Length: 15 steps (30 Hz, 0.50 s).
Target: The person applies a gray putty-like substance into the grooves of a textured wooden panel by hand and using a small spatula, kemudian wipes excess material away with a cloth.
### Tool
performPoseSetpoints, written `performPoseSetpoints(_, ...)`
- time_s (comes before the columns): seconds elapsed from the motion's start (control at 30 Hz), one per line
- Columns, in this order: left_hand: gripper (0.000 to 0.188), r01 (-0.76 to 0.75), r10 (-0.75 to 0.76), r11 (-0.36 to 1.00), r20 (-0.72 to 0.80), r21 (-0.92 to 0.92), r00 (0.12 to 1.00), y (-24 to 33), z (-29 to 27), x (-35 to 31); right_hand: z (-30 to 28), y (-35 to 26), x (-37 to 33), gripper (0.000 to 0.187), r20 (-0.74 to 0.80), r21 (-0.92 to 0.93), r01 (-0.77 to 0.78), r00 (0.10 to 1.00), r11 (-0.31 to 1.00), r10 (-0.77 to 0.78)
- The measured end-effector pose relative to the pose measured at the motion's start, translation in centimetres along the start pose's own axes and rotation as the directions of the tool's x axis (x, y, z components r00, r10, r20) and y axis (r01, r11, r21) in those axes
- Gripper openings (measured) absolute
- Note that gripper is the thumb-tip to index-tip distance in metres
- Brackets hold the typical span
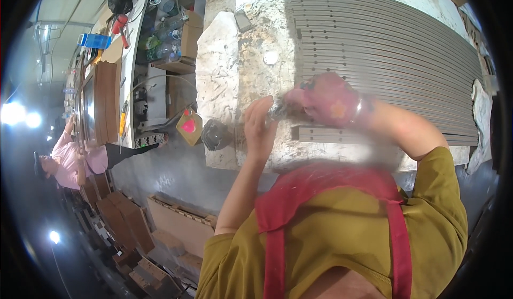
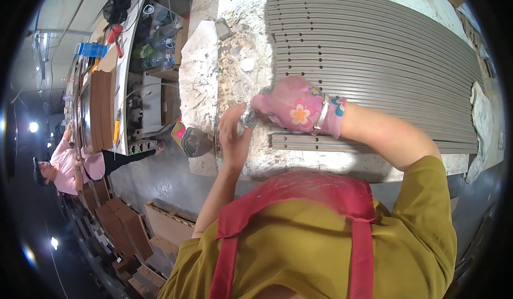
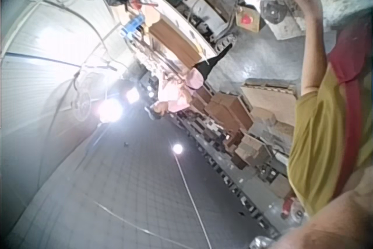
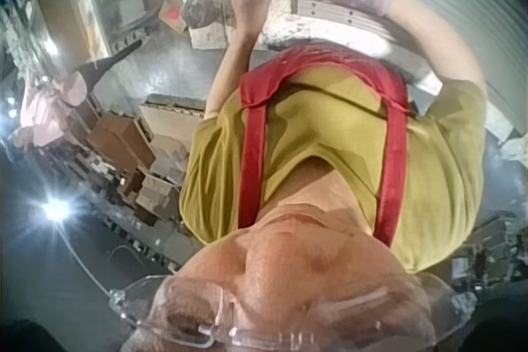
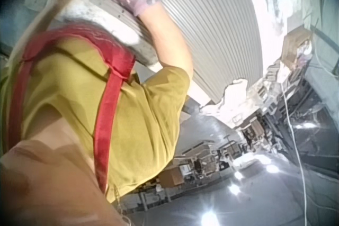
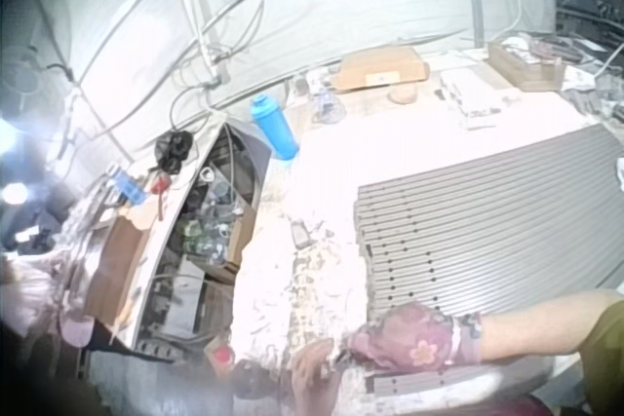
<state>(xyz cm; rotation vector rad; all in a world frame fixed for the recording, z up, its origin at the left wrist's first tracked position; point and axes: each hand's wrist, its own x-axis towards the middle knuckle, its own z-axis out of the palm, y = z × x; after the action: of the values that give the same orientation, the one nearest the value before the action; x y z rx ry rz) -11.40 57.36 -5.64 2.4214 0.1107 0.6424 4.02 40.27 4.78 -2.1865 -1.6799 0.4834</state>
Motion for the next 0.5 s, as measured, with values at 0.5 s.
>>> performPoseSetpoints(0.5, 0.055, 0.13, -0.131, 0.991, 0.059, 0.023, 0.99, 0.0, -0.5, -0.4, -0.5, -1.9, 0.6, 0.013, -0.072, -0.138, 0.075, 0.994, 0.988, -0.086)
